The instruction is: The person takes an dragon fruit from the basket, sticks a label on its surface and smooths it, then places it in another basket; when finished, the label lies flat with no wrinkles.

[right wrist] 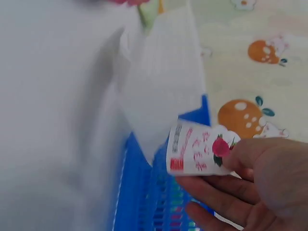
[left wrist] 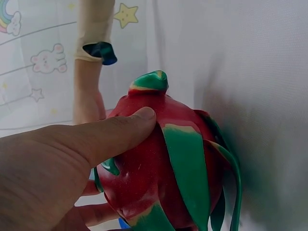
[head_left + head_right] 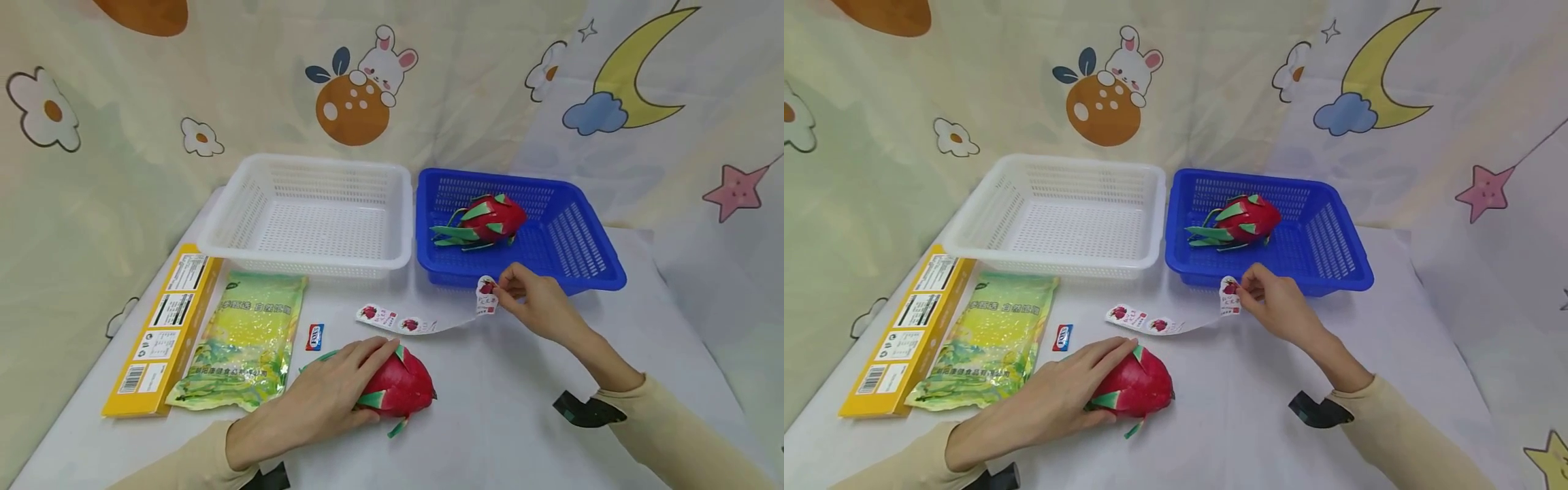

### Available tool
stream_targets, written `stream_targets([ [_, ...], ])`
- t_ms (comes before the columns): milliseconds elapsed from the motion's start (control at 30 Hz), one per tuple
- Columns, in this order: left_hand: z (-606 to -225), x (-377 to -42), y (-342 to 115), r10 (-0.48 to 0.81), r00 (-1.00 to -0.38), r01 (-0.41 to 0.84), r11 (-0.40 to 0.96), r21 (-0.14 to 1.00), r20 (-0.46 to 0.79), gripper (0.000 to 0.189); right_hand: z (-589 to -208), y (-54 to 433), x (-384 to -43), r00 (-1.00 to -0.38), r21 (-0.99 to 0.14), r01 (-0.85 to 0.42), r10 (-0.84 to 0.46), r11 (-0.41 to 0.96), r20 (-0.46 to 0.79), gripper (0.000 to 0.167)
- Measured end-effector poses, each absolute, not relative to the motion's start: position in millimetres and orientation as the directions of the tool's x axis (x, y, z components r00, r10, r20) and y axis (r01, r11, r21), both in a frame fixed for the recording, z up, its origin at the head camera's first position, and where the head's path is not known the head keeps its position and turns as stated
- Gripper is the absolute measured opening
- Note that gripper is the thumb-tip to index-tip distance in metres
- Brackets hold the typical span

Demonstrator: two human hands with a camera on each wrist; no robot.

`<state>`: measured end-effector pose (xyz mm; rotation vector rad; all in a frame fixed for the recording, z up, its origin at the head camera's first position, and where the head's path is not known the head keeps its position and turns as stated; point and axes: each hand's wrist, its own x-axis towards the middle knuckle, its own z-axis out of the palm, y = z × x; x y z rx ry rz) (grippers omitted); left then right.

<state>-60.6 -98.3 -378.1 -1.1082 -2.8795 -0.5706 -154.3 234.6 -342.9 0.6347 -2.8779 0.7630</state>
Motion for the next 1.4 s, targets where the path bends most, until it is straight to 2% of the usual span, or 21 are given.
stream_targets([
  [100,-378.4,-59.6,-98.2,0.649,-0.749,0.649,0.682,0.336,0.130,0.097,-354.9,243.5,-157.3,-0.877,-0.311,-0.471,-0.399,0.826,0.268,0.014],
  [200,-378.3,-59.0,-98.1,0.649,-0.752,0.643,0.684,0.344,0.116,0.097,-366.6,248.8,-158.7,-0.823,-0.169,-0.543,-0.481,0.822,0.303,0.017],
  [300,-378.1,-58.8,-98.4,0.645,-0.755,0.641,0.687,0.343,0.118,0.097,-375.7,249.8,-160.3,-0.788,-0.149,-0.606,-0.564,0.781,0.246,0.018],
  [433,-378.5,-58.5,-98.7,0.642,-0.757,0.639,0.690,0.341,0.120,0.098,-381.8,247.1,-160.2,-0.779,-0.237,-0.626,-0.605,0.743,0.163,0.018],
  [500,-378.6,-58.2,-98.7,0.643,-0.757,0.637,0.690,0.344,0.115,0.097,-380.0,244.7,-157.4,-0.788,-0.295,-0.613,-0.595,0.733,0.159,0.020],
  [600,-378.3,-57.9,-98.7,0.645,-0.757,0.635,0.689,0.349,0.106,0.097,-367.2,236.6,-147.5,-0.809,-0.473,-0.556,-0.575,0.684,0.119,0.019],
  [667,-377.8,-58.4,-98.8,0.644,-0.758,0.634,0.689,0.351,0.104,0.097,-355.3,227.4,-137.7,-0.821,-0.647,-0.455,-0.570,0.612,0.038,0.013],
  [733,-377.4,-59.2,-98.8,0.643,-0.759,0.632,0.691,0.350,0.102,0.098,-344.2,216.1,-126.0,-0.811,-0.803,-0.292,-0.579,0.520,-0.080,0.009],
  [800,-377.3,-60.3,-98.6,0.641,-0.762,0.629,0.695,0.349,0.098,0.099,-338.5,204.6,-114.5,-0.783,-0.893,-0.106,-0.590,0.438,-0.196,0.014],
  [900,-377.1,-61.2,-98.4,0.635,-0.767,0.621,0.701,0.351,0.087,0.099,-340.5,188.5,-100.0,-0.721,-0.928,0.102,-0.617,0.358,-0.316,0.019],
  [1033,-377.5,-61.1,-98.3,0.633,-0.769,0.618,0.706,0.347,0.081,0.099,-353.8,171.6,-87.7,-0.703,-0.922,0.230,-0.602,0.310,-0.378,0.017],
  [1167,-378.4,-60.6,-98.3,0.636,-0.767,0.624,0.705,0.336,0.091,0.098,-365.3,159.3,-81.6,-0.749,-0.907,0.261,-0.524,0.331,-0.406,0.021],
  [1400,-376.5,-60.7,-97.5,0.632,-0.772,0.610,0.707,0.357,0.069,0.098,-376.6,147.5,-75.6,-0.848,-0.890,0.170,-0.396,0.424,-0.351,0.028],
])
